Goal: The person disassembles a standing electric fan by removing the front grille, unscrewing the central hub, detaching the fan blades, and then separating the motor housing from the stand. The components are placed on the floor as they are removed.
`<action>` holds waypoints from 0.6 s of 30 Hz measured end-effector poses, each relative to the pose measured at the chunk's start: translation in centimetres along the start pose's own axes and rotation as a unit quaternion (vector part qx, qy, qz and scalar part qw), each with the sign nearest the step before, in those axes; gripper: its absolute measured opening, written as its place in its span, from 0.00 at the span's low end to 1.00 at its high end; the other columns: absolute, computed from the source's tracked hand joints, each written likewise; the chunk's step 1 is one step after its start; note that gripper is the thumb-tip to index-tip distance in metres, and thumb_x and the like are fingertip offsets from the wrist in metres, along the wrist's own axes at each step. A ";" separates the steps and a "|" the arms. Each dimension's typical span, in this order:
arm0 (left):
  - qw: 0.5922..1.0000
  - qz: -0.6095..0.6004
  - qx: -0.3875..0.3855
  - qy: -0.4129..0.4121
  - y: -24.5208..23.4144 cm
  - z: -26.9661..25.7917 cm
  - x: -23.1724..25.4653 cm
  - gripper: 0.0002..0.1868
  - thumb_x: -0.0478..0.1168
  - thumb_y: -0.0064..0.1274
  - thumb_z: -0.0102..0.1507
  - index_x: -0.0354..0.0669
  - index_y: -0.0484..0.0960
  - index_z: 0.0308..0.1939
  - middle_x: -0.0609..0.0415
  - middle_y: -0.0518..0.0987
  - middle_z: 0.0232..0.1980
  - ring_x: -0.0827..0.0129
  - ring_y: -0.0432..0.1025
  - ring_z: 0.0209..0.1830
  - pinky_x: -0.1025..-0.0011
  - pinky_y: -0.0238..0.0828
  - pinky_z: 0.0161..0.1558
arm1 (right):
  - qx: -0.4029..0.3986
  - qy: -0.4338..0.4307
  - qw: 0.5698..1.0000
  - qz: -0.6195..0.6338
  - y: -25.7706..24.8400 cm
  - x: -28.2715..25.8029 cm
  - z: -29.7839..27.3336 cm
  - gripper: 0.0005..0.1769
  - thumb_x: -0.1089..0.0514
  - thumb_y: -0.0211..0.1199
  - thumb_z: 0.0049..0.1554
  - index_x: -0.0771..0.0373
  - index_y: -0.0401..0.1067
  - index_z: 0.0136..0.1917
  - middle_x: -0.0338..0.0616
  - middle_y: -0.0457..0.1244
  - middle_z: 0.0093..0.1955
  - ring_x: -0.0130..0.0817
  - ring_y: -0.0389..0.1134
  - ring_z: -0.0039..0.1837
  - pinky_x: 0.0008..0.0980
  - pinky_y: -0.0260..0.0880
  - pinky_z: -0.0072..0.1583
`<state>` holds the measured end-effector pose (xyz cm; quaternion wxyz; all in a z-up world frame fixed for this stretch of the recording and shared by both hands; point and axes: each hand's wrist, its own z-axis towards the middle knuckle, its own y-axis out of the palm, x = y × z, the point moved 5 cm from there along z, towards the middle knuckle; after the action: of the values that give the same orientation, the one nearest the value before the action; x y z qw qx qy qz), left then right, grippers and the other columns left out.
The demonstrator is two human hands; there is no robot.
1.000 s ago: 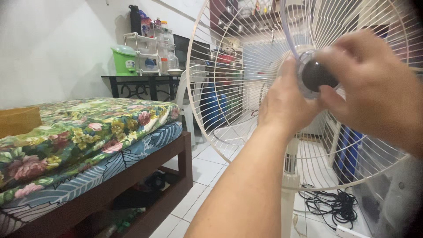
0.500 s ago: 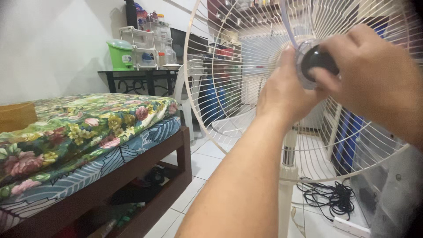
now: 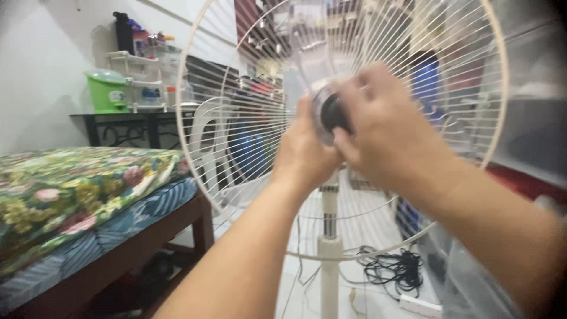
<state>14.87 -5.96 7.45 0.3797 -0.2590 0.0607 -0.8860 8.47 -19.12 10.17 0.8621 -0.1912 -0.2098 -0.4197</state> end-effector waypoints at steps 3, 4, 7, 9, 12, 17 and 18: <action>1.000 -0.008 -0.023 -0.005 -0.1 -0.1 0.4 0.48 0.53 0.67 0.50 0.44 0.58 0.66 0.38 0.82 0.49 0.43 0.79 0.50 0.55 0.75 0.49 | -0.043 0.011 0.999 0.019 0.0 -0.3 0.5 0.18 0.62 0.66 0.50 0.66 0.73 0.54 0.55 0.62 0.50 0.52 0.68 0.50 0.43 0.73 0.52; 1.000 0.004 -0.025 -0.018 0.0 -0.1 0.5 0.46 0.53 0.66 0.52 0.44 0.59 0.66 0.38 0.82 0.49 0.43 0.79 0.50 0.55 0.76 0.49 | -0.083 0.062 0.994 0.039 0.3 0.2 0.6 0.15 0.61 0.66 0.54 0.67 0.73 0.54 0.55 0.62 0.50 0.51 0.68 0.50 0.44 0.72 0.51; 0.998 0.037 -0.036 -0.047 0.1 -0.1 0.5 0.43 0.52 0.65 0.54 0.46 0.59 0.67 0.38 0.82 0.49 0.45 0.80 0.49 0.56 0.76 0.51 | -0.175 0.161 0.971 -0.005 1.2 1.9 0.6 0.17 0.51 0.67 0.62 0.67 0.72 0.54 0.55 0.62 0.49 0.52 0.68 0.49 0.46 0.72 0.51; 0.996 0.045 -0.051 -0.052 0.3 -0.2 0.5 0.47 0.51 0.66 0.50 0.46 0.58 0.67 0.39 0.83 0.48 0.47 0.80 0.49 0.57 0.76 0.49 | -0.137 0.123 0.983 -0.010 0.9 1.6 0.4 0.19 0.52 0.67 0.58 0.68 0.72 0.55 0.56 0.62 0.49 0.54 0.68 0.49 0.46 0.72 0.51; 0.999 0.020 -0.040 -0.015 0.0 -0.1 1.1 0.48 0.52 0.65 0.51 0.44 0.56 0.68 0.40 0.83 0.49 0.48 0.79 0.49 0.57 0.75 0.49 | -0.028 0.005 0.999 0.036 -0.2 0.3 0.7 0.20 0.63 0.66 0.48 0.68 0.73 0.55 0.58 0.61 0.49 0.55 0.68 0.51 0.45 0.72 0.51; 0.997 0.040 -0.029 -0.053 -0.1 -0.2 1.3 0.38 0.52 0.60 0.58 0.44 0.60 0.66 0.38 0.83 0.50 0.46 0.80 0.50 0.58 0.77 0.52 | -0.235 0.228 0.945 -0.016 1.3 2.5 0.4 0.20 0.47 0.65 0.64 0.67 0.69 0.53 0.54 0.62 0.50 0.54 0.68 0.52 0.48 0.70 0.54; 0.997 0.045 -0.028 -0.062 -0.2 -0.2 1.4 0.35 0.53 0.59 0.59 0.44 0.63 0.64 0.38 0.84 0.49 0.46 0.80 0.50 0.58 0.77 0.53 | -0.177 0.167 0.970 -0.003 0.6 2.1 1.0 0.21 0.50 0.67 0.58 0.69 0.70 0.54 0.58 0.62 0.51 0.56 0.67 0.53 0.47 0.70 0.54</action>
<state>13.80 -6.86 7.90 0.4151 -0.3210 0.0740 -0.8480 9.92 -19.57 12.02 0.8363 -0.2675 0.0139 -0.4785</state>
